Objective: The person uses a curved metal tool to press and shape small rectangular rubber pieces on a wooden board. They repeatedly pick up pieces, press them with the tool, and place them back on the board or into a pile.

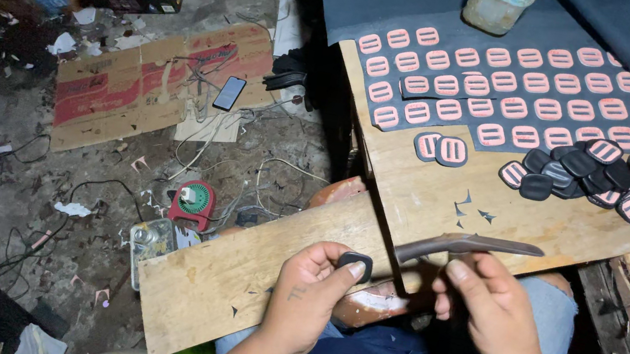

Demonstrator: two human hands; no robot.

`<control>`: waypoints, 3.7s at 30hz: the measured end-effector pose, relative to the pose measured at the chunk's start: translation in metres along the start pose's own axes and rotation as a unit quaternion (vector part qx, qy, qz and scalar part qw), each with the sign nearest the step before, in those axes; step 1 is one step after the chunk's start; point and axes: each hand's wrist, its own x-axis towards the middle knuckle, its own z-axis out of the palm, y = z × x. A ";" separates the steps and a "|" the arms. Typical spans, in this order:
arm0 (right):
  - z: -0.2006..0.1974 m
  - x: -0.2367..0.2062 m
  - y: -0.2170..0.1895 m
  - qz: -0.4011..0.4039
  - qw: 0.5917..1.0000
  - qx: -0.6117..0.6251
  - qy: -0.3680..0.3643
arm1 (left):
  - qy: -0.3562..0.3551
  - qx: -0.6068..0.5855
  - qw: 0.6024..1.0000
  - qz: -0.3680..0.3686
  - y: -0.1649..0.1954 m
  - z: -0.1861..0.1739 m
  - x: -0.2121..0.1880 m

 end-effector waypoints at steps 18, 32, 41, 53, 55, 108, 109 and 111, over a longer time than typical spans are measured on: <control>0.018 -0.009 0.000 0.000 0.998 0.049 0.039 | -0.005 -0.022 1.000 0.000 0.003 0.007 0.005; 0.005 -0.005 0.004 0.018 0.999 0.024 0.045 | -0.038 -0.028 0.999 0.001 -0.002 0.003 0.002; 0.005 -0.024 -0.010 -0.110 0.994 -0.025 -0.007 | -0.052 -0.057 0.997 -0.016 0.001 0.007 -0.003; 0.001 -0.013 -0.007 -0.032 0.999 -0.033 -0.010 | -0.058 -0.038 0.998 0.002 0.005 0.011 -0.005; -0.006 -0.009 -0.009 -0.019 1.000 0.008 0.023 | -0.043 -0.068 0.997 0.018 0.008 0.011 -0.005; 0.017 0.027 -0.016 -0.265 0.745 -0.603 0.108 | 0.107 -0.102 0.989 -0.017 -0.008 0.011 0.008; 0.016 0.029 -0.016 -0.276 0.744 -0.599 0.108 | 0.107 -0.093 0.990 -0.009 -0.010 0.012 0.008; 0.016 0.033 -0.016 -0.287 0.747 -0.591 0.106 | 0.102 -0.079 0.992 0.004 -0.012 0.011 0.009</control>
